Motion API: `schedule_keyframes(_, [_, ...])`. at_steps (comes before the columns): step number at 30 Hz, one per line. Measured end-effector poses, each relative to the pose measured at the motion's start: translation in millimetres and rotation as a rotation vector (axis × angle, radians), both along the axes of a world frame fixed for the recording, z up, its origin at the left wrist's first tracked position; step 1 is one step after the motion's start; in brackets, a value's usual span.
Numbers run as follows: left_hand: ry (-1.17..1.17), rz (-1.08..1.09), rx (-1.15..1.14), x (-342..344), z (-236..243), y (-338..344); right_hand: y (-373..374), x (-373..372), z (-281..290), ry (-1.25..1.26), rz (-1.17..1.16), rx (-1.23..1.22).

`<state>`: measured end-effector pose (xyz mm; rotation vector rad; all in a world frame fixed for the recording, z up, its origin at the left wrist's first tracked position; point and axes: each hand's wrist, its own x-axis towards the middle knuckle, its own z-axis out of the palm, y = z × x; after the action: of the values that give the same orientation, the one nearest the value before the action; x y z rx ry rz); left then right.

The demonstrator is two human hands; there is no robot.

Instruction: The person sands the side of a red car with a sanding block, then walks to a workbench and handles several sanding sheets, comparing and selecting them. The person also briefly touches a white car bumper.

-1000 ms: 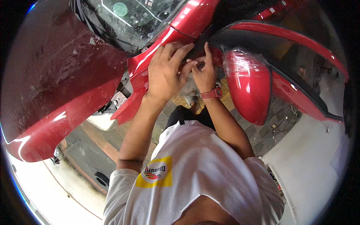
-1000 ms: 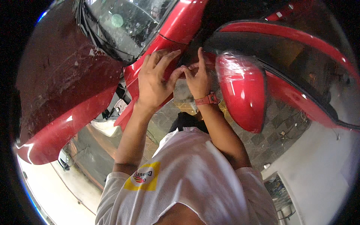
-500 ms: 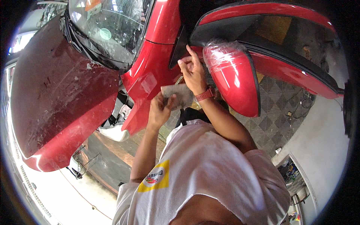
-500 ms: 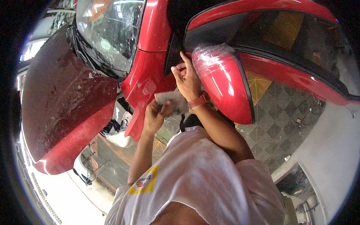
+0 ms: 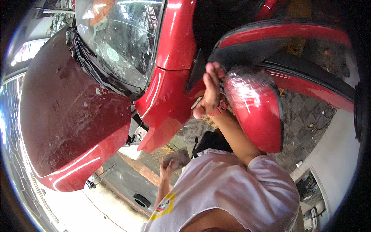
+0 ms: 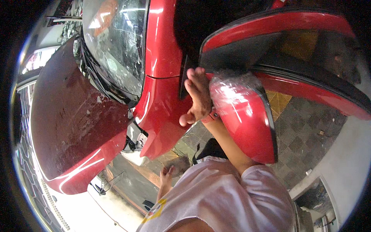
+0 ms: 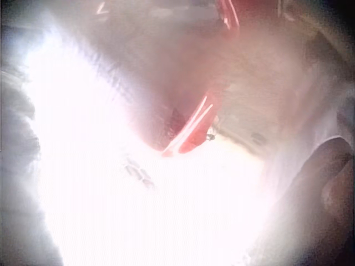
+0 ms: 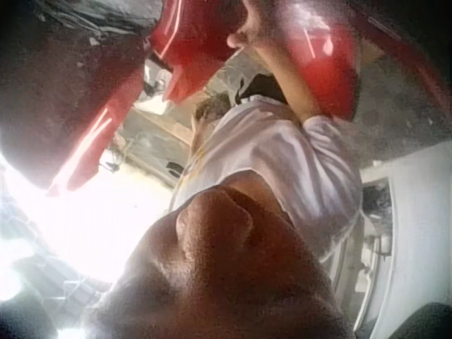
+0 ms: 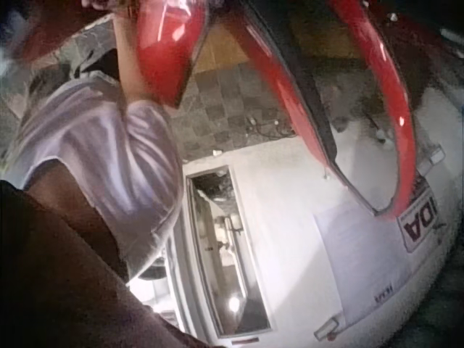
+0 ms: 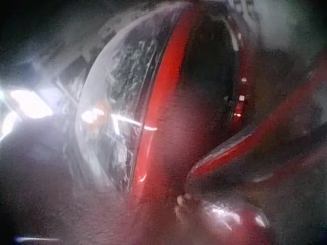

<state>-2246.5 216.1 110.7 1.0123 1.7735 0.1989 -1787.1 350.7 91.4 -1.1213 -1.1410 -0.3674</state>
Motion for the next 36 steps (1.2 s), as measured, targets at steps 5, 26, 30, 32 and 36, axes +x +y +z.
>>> schedule_keyframes(5, [-0.241,0.393,-0.001,-96,-27,-51,52,12,9,0.078,0.096,-0.082])
schedule_keyframes(26, [-0.084,0.340,-0.080,-114,-59,-48,46,10,-22,0.007,0.078,0.147])
schedule_keyframes(30, [-0.143,0.324,0.012,-94,-50,-33,16,-7,-44,0.101,-0.002,0.118])
schedule_keyframes(32, [-0.143,0.316,0.018,-91,-48,-34,31,-8,-41,0.097,-0.045,0.056])
schedule_keyframes(36, [-0.023,0.238,-0.071,-98,-58,-36,71,-4,-24,0.079,0.040,0.195])
